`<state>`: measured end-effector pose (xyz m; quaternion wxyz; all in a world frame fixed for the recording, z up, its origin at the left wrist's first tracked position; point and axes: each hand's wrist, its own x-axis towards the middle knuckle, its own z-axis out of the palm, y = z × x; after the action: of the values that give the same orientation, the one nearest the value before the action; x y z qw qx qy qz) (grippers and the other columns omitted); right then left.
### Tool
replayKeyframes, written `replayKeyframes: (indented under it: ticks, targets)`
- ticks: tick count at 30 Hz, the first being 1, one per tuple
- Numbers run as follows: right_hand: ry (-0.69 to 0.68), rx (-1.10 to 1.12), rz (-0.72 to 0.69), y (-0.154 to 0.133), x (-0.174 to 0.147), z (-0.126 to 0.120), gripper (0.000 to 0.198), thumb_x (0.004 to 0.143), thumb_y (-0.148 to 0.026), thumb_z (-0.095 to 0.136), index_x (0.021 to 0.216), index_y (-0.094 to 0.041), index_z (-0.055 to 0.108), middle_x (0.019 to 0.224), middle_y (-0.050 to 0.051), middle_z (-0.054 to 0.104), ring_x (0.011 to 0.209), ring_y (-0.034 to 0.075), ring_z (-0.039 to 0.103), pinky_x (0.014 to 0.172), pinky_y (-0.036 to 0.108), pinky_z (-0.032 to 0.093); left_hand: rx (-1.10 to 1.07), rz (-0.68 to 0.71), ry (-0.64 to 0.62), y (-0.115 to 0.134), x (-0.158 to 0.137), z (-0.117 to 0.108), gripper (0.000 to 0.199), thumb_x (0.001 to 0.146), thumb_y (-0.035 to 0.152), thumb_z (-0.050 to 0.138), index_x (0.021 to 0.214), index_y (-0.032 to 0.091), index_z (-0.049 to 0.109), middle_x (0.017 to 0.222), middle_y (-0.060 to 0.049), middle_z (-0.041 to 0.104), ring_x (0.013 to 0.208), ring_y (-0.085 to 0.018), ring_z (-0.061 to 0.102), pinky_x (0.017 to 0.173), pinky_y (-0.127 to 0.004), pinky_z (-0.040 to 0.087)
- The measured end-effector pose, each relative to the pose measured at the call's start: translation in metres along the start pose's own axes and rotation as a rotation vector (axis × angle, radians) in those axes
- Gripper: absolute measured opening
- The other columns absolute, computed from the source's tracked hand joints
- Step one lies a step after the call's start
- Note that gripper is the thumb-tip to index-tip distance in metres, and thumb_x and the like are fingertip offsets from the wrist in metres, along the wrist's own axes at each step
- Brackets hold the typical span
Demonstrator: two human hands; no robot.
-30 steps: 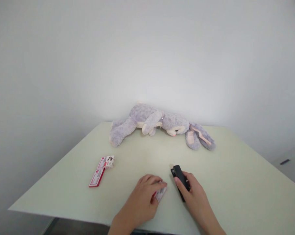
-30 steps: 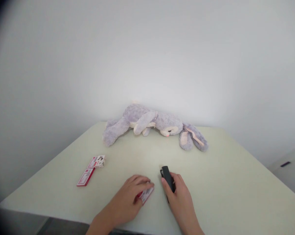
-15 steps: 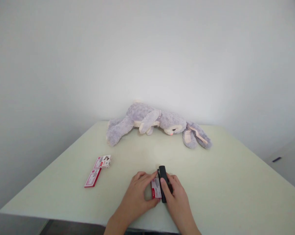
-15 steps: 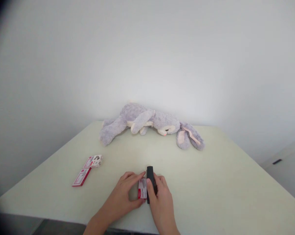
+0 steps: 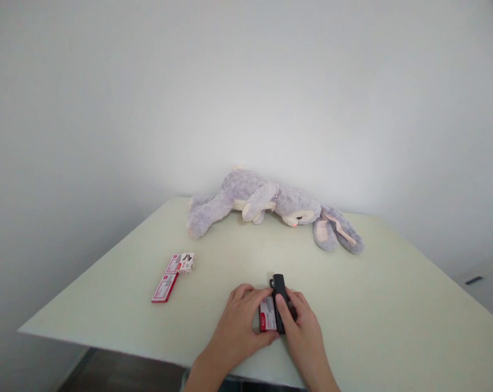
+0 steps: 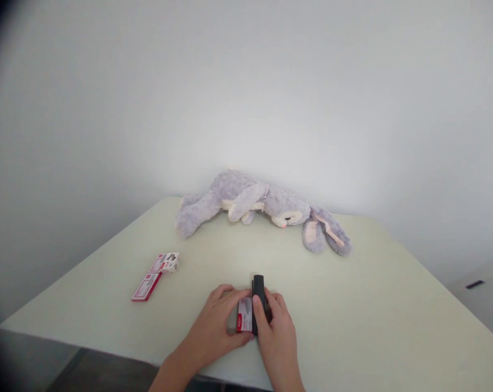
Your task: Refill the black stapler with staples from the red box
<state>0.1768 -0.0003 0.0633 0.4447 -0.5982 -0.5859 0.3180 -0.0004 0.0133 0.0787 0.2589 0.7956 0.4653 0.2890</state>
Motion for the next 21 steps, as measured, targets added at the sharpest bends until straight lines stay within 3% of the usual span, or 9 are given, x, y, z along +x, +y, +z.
replayKeyframes:
  ticks: [4,7,8,10,12,14,16,21]
  targets:
    - [0.037,0.024,-0.010,0.002,-0.004,-0.001,0.046,0.105,-0.051,0.039,0.135,-0.025,0.062,0.121,0.008,0.065,0.114,0.023,0.062,0.099,0.033,0.049,-0.090,-0.005,0.034,0.003,-0.001,-0.010,0.089,0.068,0.038,0.087,0.147,0.033,0.046,0.145,-0.005,0.056,0.132,-0.030,0.048,0.114,-0.046,0.040]
    - [0.094,0.060,0.021,0.003,-0.006,-0.002,0.050,0.106,-0.050,0.037,0.143,-0.022,0.055,0.124,0.010,0.063,0.115,0.022,0.060,0.101,0.034,0.048,-0.050,-0.086,0.281,-0.022,-0.008,-0.045,0.043,0.095,0.042,0.059,0.136,0.030,0.054,0.140,-0.005,0.057,0.130,-0.024,0.051,0.114,-0.042,0.040]
    - [0.101,0.076,0.033,0.003,-0.006,-0.003,0.052,0.105,-0.051,0.037,0.145,-0.021,0.054,0.123,0.010,0.063,0.113,0.022,0.061,0.100,0.033,0.049,0.033,-0.142,0.428,-0.036,-0.012,-0.060,0.032,0.099,0.043,0.051,0.125,0.028,0.061,0.133,-0.005,0.061,0.126,-0.025,0.053,0.113,-0.043,0.039]
    - [0.098,0.102,0.049,0.004,-0.006,-0.003,0.053,0.105,-0.051,0.038,0.145,-0.021,0.053,0.120,0.010,0.063,0.108,0.021,0.062,0.095,0.033,0.051,0.247,-0.357,0.690,-0.069,-0.026,-0.092,0.033,0.098,0.049,0.049,0.110,0.023,0.066,0.119,-0.008,0.066,0.112,-0.028,0.059,0.106,-0.047,0.043]
    - [0.093,0.105,0.049,0.005,-0.006,-0.002,0.052,0.105,-0.052,0.038,0.145,-0.022,0.053,0.121,0.009,0.063,0.108,0.021,0.062,0.095,0.033,0.051,0.411,-0.614,0.802,-0.100,-0.043,-0.115,0.044,0.093,0.059,0.051,0.109,0.020,0.065,0.108,-0.009,0.066,0.089,-0.029,0.062,0.091,-0.049,0.049]
    - [0.096,0.105,0.044,0.005,-0.005,-0.002,0.052,0.105,-0.052,0.038,0.145,-0.023,0.054,0.123,0.009,0.062,0.112,0.021,0.061,0.098,0.033,0.049,0.403,-0.701,0.722,-0.120,-0.060,-0.125,0.057,0.089,0.065,0.052,0.123,0.020,0.059,0.105,-0.007,0.067,0.076,-0.026,0.061,0.076,-0.043,0.051]
    - [0.112,0.114,0.043,0.006,-0.005,-0.001,0.052,0.105,-0.052,0.037,0.144,-0.023,0.055,0.124,0.009,0.062,0.115,0.022,0.060,0.101,0.034,0.048,0.344,-0.687,0.573,-0.126,-0.071,-0.121,0.063,0.088,0.064,0.052,0.136,0.023,0.052,0.101,-0.004,0.067,0.072,-0.023,0.061,0.069,-0.038,0.051]
    - [0.104,0.147,0.050,0.006,-0.004,-0.002,0.050,0.104,-0.054,0.037,0.141,-0.026,0.056,0.124,0.008,0.063,0.115,0.022,0.060,0.100,0.035,0.049,0.336,-0.486,0.236,-0.099,-0.074,-0.090,0.047,0.097,0.053,0.043,0.133,0.029,0.062,0.102,-0.005,0.067,0.094,-0.027,0.065,0.089,-0.044,0.051]
